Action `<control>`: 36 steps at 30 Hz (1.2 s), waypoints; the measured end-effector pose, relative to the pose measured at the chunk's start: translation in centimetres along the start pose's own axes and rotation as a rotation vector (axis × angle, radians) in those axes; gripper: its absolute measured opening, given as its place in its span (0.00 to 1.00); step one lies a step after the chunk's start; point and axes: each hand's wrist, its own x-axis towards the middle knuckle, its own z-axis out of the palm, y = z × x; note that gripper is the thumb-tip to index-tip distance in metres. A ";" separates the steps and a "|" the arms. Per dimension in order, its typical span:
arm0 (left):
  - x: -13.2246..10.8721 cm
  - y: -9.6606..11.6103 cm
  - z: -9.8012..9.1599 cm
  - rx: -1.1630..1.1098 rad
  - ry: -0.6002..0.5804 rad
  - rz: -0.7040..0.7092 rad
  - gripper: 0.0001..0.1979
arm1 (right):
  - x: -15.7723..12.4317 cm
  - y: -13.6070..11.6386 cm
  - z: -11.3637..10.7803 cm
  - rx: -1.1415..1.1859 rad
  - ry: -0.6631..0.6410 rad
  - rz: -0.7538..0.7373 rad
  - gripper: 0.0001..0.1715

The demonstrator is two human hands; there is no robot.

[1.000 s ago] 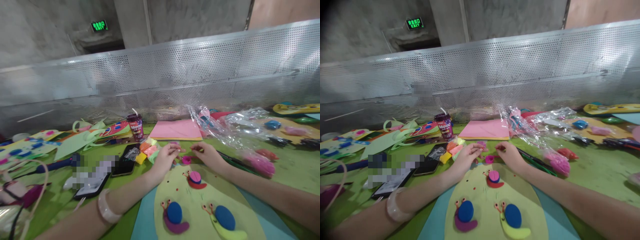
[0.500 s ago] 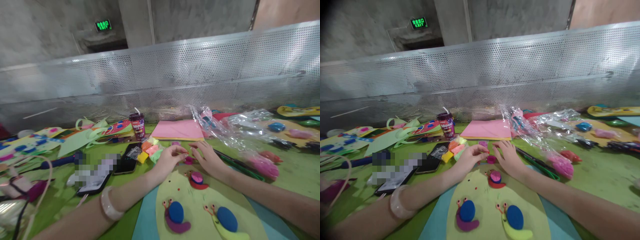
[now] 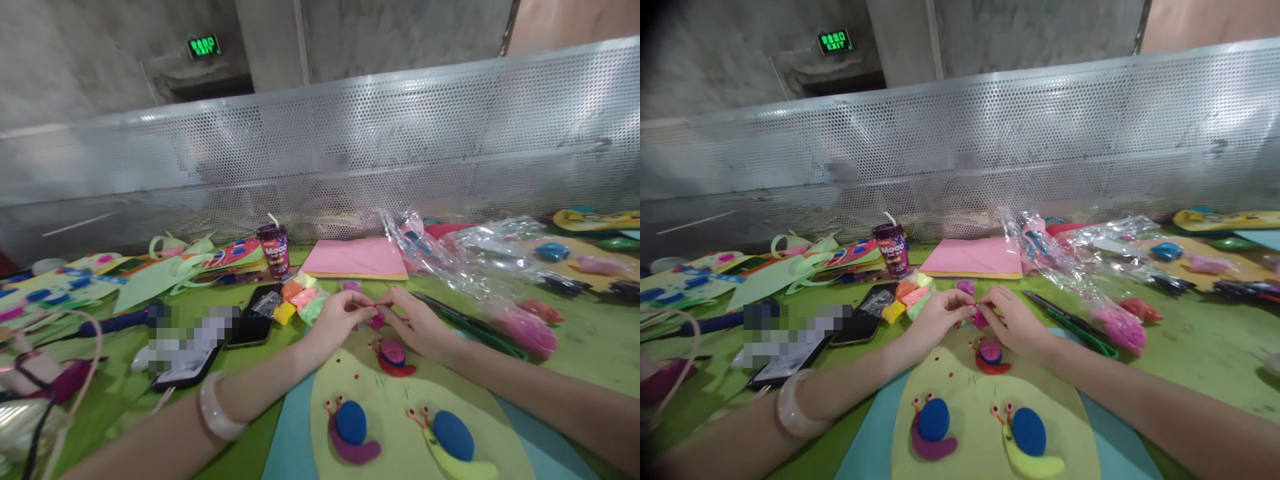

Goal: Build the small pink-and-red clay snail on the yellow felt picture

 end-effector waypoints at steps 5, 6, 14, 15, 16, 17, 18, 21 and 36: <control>-0.1 0.2 0.1 0.005 0.006 -0.011 0.12 | 0.0 0.1 -0.2 0.017 0.024 0.040 0.08; -0.1 0.2 0.1 0.005 0.003 -0.009 0.13 | 0.0 0.1 -0.2 0.019 0.028 0.048 0.08; -0.1 0.0 0.0 -0.020 -0.059 0.011 0.13 | -0.1 -0.2 -0.4 0.039 0.019 0.064 0.10; -0.1 0.0 0.0 -0.025 -0.068 0.011 0.13 | -0.1 -0.2 -0.4 0.044 0.015 0.067 0.10; -0.1 0.0 0.0 -0.028 -0.075 0.010 0.13 | -0.1 -0.2 -0.4 0.051 0.008 0.070 0.10; -0.2 0.0 0.0 -0.031 -0.080 0.009 0.12 | 0.0 -0.2 -0.3 0.061 0.001 0.073 0.10; -0.2 0.0 0.0 -0.035 -0.082 0.009 0.12 | 0.0 -0.1 -0.3 0.071 -0.004 0.076 0.11; -0.1 -0.1 -0.1 -0.044 -0.081 0.011 0.12 | 0.0 0.2 -0.3 0.096 0.019 0.082 0.08; -0.1 -0.3 -0.2 -0.135 -0.114 -0.006 0.15 | -0.2 0.0 -0.3 0.065 0.116 -0.060 0.09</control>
